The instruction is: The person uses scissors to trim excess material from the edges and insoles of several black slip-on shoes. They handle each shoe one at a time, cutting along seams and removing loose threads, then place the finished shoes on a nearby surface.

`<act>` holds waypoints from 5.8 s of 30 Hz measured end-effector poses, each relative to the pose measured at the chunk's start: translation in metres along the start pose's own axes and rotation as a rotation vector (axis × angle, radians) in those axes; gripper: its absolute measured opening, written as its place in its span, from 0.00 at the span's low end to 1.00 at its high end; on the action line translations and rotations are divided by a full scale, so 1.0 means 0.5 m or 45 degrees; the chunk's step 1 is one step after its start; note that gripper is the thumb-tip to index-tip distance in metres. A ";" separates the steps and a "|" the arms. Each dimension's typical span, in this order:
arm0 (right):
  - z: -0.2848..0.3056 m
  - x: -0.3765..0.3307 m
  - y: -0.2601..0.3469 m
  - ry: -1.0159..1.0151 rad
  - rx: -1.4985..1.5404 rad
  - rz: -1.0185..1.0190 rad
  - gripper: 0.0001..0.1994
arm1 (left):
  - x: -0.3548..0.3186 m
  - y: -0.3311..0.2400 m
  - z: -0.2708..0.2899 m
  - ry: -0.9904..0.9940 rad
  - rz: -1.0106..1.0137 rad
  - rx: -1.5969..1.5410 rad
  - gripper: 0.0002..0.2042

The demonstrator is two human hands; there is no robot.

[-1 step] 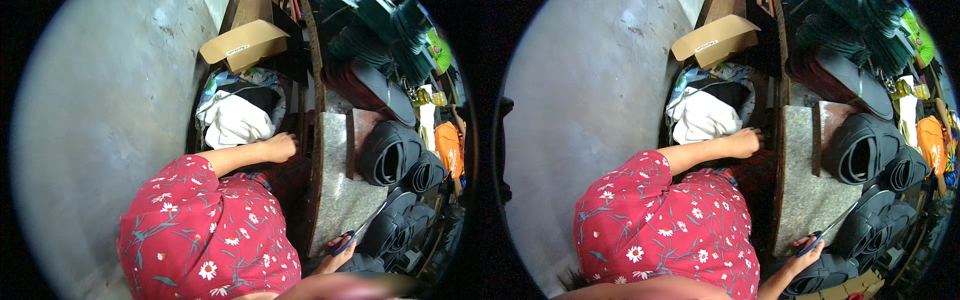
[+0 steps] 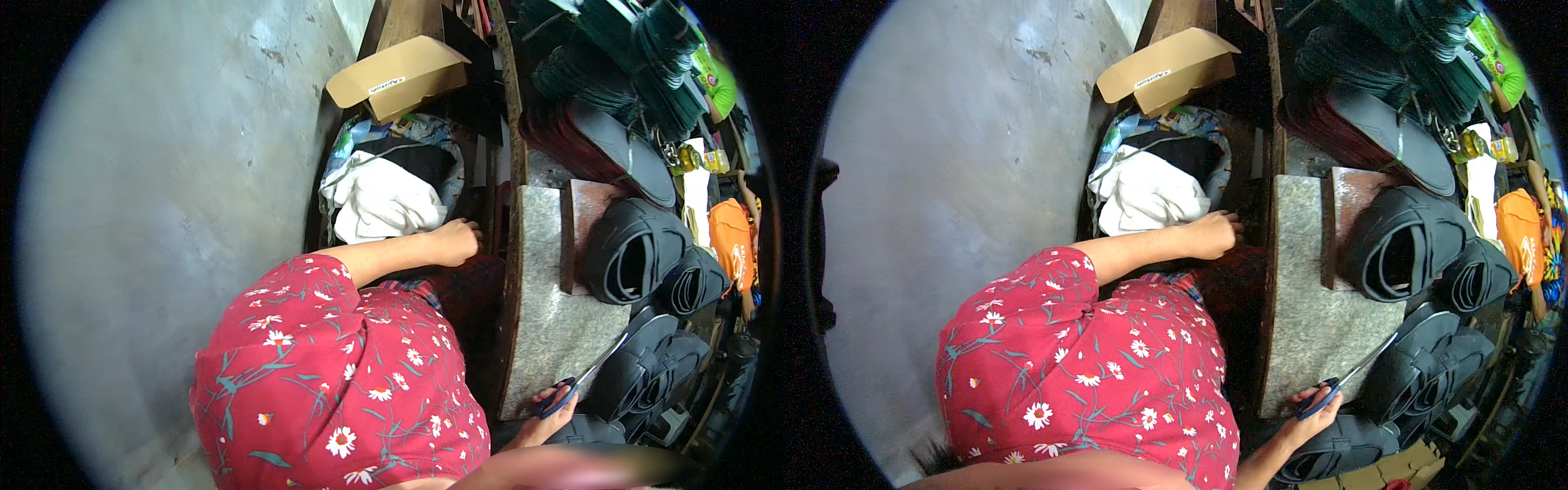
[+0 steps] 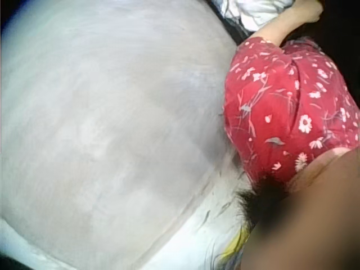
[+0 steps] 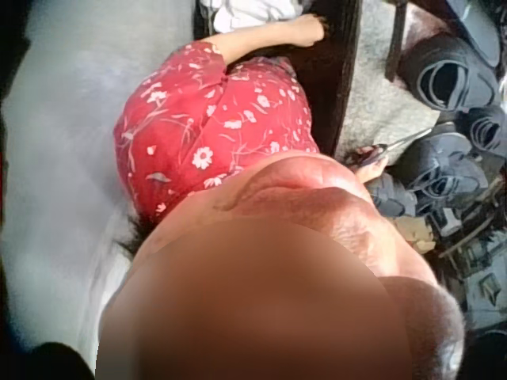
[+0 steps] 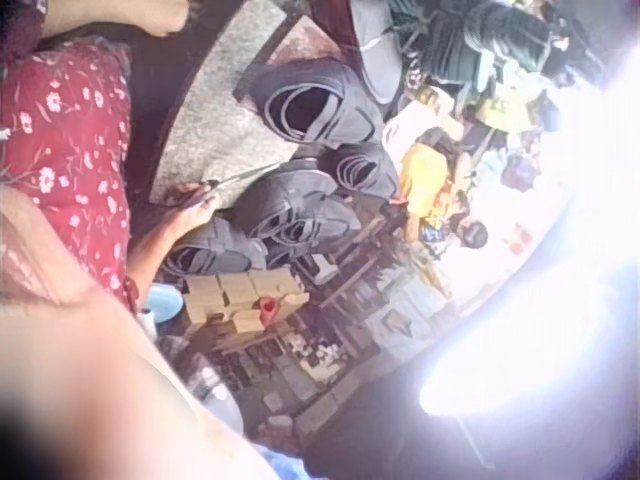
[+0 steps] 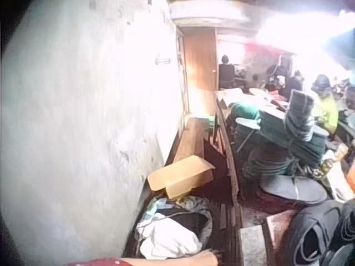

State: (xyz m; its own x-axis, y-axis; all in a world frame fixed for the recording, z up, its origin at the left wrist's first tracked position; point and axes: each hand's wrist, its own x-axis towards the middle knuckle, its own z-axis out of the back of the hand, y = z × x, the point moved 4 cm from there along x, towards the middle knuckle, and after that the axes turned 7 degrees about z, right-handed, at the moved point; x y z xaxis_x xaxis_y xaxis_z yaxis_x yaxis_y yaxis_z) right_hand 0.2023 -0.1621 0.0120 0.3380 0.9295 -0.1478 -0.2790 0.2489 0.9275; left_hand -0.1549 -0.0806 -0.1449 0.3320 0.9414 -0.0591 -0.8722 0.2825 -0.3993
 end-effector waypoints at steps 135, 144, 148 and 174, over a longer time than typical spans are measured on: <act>0.034 -0.004 0.363 -0.213 0.422 0.446 0.18 | 0.413 0.114 -0.292 -0.063 1.202 -2.610 0.24; 0.098 -0.026 0.268 0.160 0.877 0.650 0.21 | 0.220 0.190 -0.102 -0.540 0.927 -3.536 0.31; 0.140 0.001 0.189 0.213 1.140 0.656 0.20 | 0.035 0.233 -0.074 -0.418 0.245 -3.493 0.27; 0.325 -0.075 -0.013 -0.781 0.793 0.755 0.18 | 0.088 -0.385 0.554 -0.912 -0.895 -0.392 0.27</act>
State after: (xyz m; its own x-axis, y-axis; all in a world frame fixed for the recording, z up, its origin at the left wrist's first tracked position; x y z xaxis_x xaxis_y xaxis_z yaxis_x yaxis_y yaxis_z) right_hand 0.3377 -0.2430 0.0674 0.7438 0.5163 0.4245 -0.0965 -0.5455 0.8325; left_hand -0.0721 -0.0425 0.1827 0.3506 0.5006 0.7915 -0.4032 0.8435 -0.3549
